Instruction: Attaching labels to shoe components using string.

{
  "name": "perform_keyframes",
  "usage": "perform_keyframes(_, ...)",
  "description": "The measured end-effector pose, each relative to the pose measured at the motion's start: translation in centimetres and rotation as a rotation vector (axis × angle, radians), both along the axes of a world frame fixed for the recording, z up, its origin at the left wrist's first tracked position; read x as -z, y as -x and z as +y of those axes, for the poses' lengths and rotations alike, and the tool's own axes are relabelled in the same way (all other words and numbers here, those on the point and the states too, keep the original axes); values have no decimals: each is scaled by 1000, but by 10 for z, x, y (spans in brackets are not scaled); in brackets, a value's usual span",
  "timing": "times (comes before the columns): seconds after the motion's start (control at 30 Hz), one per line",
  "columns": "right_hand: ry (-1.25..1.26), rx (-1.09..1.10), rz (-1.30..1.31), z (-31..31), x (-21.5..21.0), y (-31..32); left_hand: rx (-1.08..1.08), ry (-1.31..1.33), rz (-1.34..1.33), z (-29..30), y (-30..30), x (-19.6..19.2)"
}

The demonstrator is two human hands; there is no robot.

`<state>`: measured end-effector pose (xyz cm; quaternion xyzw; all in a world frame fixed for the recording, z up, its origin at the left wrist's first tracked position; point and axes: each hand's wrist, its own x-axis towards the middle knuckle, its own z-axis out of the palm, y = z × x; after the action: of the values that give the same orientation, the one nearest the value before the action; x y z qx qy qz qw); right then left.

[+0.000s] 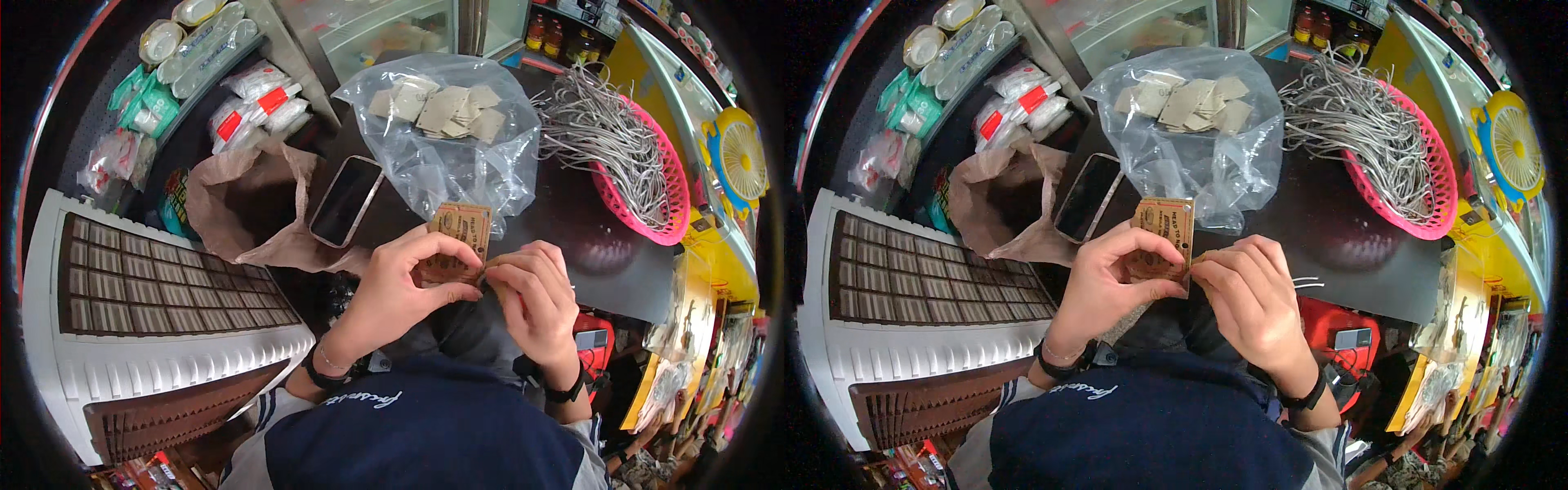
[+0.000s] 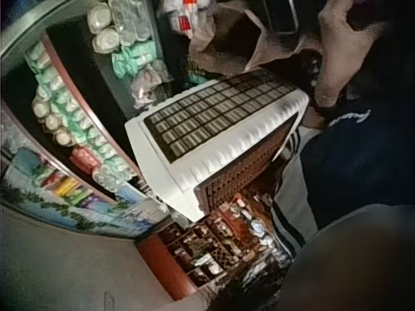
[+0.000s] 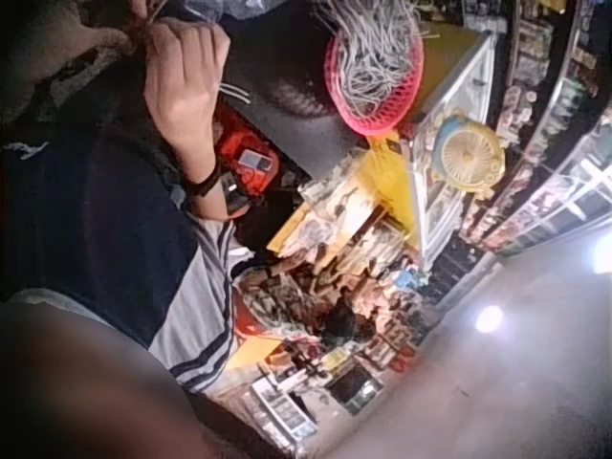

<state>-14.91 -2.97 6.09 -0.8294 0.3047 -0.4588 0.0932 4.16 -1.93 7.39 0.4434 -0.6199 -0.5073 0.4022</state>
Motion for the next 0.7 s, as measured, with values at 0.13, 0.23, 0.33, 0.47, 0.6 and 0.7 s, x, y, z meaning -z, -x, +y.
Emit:
perform_keyframes(0.13,-72,-19,56,2,4,-19,-3,-24,41,0,-16,6)
perform_keyframes(0.23,-135,2,126,2,1,-28,-66,-17,104,0,-22,12)
perform_keyframes(0.33,-203,71,223,-1,-4,-31,-75,-57,178,-3,-28,17)
perform_keyframes(0.47,-588,-115,-39,-10,-12,-11,-73,92,107,-12,-33,23)
perform_keyframes(0.6,-923,-487,-843,-13,6,22,-32,36,139,-14,-33,24)
perform_keyframes(0.7,-894,-688,-1525,-16,3,46,0,88,88,-16,-34,26)
